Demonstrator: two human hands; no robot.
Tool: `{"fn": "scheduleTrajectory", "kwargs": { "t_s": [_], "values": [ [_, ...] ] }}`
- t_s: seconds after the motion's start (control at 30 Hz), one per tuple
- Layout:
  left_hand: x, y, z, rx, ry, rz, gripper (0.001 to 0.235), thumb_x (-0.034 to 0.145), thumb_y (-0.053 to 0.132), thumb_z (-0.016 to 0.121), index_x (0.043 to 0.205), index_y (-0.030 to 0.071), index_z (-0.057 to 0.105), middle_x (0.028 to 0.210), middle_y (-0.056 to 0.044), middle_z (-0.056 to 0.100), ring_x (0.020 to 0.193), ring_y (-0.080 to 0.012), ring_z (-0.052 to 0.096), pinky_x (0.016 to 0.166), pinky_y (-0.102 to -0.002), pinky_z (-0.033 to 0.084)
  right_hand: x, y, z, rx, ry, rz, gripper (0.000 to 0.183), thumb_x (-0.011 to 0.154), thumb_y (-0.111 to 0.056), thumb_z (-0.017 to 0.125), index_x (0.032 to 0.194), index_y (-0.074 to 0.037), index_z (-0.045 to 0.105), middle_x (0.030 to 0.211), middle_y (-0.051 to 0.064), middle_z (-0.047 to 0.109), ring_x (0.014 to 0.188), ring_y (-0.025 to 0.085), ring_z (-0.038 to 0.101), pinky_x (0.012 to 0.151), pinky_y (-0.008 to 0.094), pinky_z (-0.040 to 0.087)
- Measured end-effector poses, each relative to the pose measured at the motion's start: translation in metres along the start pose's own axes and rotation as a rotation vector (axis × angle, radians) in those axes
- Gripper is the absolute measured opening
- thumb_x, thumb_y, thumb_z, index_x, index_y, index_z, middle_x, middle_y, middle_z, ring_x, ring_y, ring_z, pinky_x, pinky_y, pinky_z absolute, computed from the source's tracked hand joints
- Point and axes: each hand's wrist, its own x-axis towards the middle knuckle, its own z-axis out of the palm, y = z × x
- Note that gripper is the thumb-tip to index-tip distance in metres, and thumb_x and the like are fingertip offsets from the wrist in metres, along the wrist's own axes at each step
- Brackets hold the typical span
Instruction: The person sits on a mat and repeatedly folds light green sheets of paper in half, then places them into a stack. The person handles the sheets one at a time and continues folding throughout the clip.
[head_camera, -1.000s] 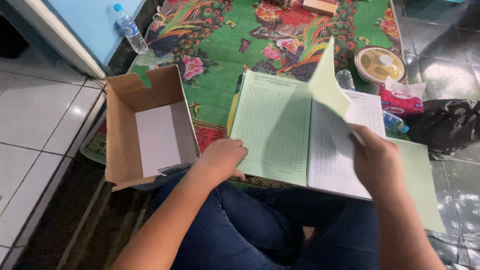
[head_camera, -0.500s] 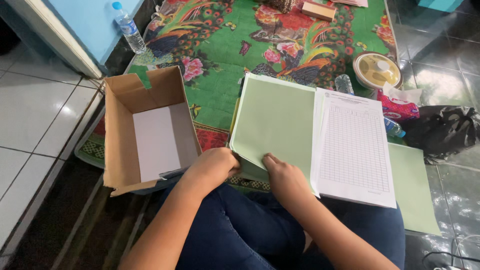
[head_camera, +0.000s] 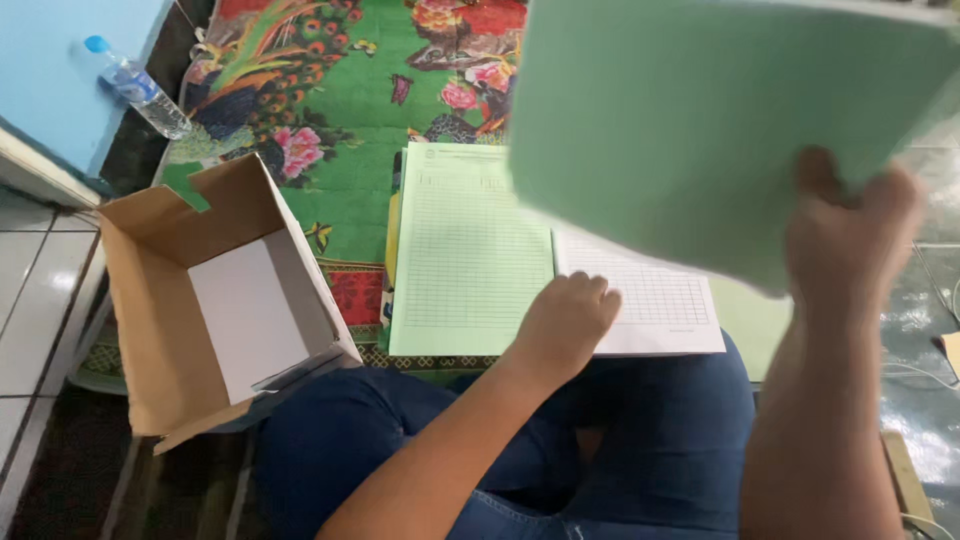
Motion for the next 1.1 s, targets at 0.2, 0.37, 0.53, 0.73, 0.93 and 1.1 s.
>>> {"fn": "scheduleTrajectory", "kwargs": {
  "t_s": [0.2,0.37,0.53,0.73,0.93,1.1],
  "values": [
    [-0.018,0.009,0.023,-0.112,-0.376,-0.134,0.046,0.082,0.049,0.088,0.076,0.008,0.068,0.072,-0.002,0.062,0.062,-0.0179,0.059,0.058,-0.03,0.055,-0.078,-0.059,-0.034,0.138,-0.279,-0.858,0.07,0.069,0.023,0.039,0.128,0.004,0.071,0.126,0.018,0.074,0.117,0.031,0.072,0.104,0.041,0.057],
    [-0.02,0.0,0.021,-0.08,-0.427,-0.04,0.036,0.083,0.049,0.083,0.084,0.014,0.08,0.08,-0.004,0.069,0.078,-0.0252,0.067,0.078,-0.039,0.053,-0.128,0.048,0.047,-0.08,-0.59,-0.752,0.064,0.079,0.009,0.051,0.132,-0.021,0.069,0.131,-0.003,0.072,0.118,0.017,0.07,0.087,0.038,0.061],
    [-0.026,0.001,0.022,-0.146,-0.431,-0.052,0.016,0.085,0.018,0.078,0.07,0.012,0.078,0.067,-0.005,0.058,0.066,-0.0267,0.06,0.073,-0.04,0.052,-0.148,0.06,0.046,-0.037,-0.739,-0.644,0.066,0.081,0.01,0.049,0.136,-0.023,0.064,0.135,-0.005,0.07,0.121,0.02,0.069,0.092,0.04,0.059],
    [-0.026,-0.002,0.011,-0.009,-0.383,0.052,0.028,0.082,-0.006,0.066,0.068,0.018,0.069,0.067,-0.001,0.066,0.065,-0.0222,0.066,0.075,-0.038,0.053,-0.149,0.041,0.033,-0.063,-0.839,-0.573,0.075,0.075,0.005,0.051,0.142,-0.029,0.057,0.143,-0.01,0.064,0.129,0.017,0.064,0.087,0.04,0.061],
    [-0.025,-0.005,0.001,-0.066,0.187,0.065,0.025,0.075,-0.009,0.066,0.065,0.013,0.062,0.066,0.0,0.062,0.068,-0.0244,0.057,0.074,-0.037,0.045,-0.139,0.048,0.043,-0.17,-0.844,-0.492,0.057,0.087,-0.02,0.057,0.144,-0.025,0.055,0.15,-0.008,0.058,0.12,0.029,0.067,0.085,0.05,0.059],
    [-0.046,-0.069,-0.07,-0.142,-0.024,-0.158,0.053,0.072,0.017,0.087,0.12,0.006,0.066,0.09,-0.011,0.072,0.083,-0.0327,0.067,0.075,-0.046,0.052,-0.091,-0.004,0.037,-0.18,-0.407,-0.436,0.015,0.111,-0.018,0.056,0.102,-0.007,0.059,0.07,0.018,0.059,0.066,0.048,0.054,0.063,0.051,0.042]
  ]
}}
